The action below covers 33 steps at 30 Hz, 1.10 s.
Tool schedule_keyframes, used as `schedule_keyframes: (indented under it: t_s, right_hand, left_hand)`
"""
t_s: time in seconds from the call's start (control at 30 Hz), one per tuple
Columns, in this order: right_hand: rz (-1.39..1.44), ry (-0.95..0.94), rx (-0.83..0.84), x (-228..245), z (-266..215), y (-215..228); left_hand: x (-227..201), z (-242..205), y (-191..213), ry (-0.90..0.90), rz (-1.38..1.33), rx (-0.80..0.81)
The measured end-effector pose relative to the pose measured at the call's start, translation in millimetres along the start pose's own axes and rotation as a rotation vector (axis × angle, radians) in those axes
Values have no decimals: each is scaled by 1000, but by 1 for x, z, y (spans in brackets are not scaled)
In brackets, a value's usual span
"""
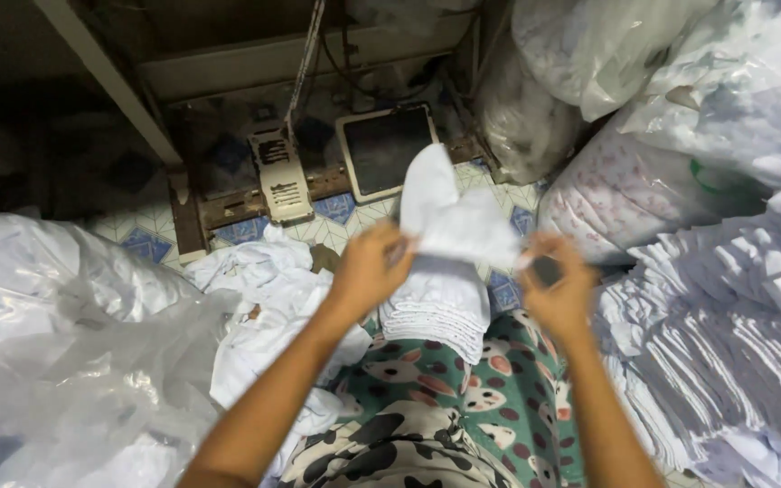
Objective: Rapidly folding white fabric garments and organizing them into a neat stack on the floor.
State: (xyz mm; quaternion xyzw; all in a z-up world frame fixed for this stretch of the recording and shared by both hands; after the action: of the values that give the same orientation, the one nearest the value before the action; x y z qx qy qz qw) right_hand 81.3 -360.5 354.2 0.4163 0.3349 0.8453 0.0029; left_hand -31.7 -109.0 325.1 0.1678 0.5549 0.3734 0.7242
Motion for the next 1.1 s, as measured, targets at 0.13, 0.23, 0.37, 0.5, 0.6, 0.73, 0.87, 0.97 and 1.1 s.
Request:
schedule_keyframes:
  t_s: [0.13, 0.23, 0.37, 0.5, 0.6, 0.73, 0.87, 0.97, 1.1]
  right_hand:
    - [22, -311, 199, -62, -61, -63]
    - [-28, -467, 237, -84, -89, -73]
    - [-38, -563, 294, -54, -80, -69]
    - [-12, -289, 326, 2, -60, -83]
    - [-11, -144, 408, 42, -51, -100]
    - [125, -75, 514, 99, -53, -101]
    - [159, -80, 579, 133, -61, -101]
    - [28, 164, 361, 155, -50, -72]
    - [636, 72, 498, 148, -34, -41]
  left_hand:
    - [62, -62, -66, 445, -123, 295]
    - [64, -76, -61, 578, -228, 342]
    - [47, -76, -34, 416, -267, 332]
    - [26, -86, 20, 332, 59, 461]
    - [78, -122, 9, 518, 261, 789]
    - [57, -119, 31, 438, -291, 578]
    - [-4, -95, 50, 328, -785, 271]
    - [-39, -83, 52, 232, -1132, 302]
    - [-51, -72, 63, 217, -827, 378]
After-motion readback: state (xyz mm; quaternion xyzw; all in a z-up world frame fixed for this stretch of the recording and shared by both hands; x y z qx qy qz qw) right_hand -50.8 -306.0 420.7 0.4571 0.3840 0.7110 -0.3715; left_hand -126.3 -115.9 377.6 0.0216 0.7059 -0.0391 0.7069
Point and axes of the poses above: each hand's wrist, its own z-axis towards the middle knuckle, its own y-axis out of the back of the hand, x = y × z, the point moved 8 cm from there along z, towards the middle knuckle, and after that the axes turned 15 degrees about x, right-handed, at the moved point
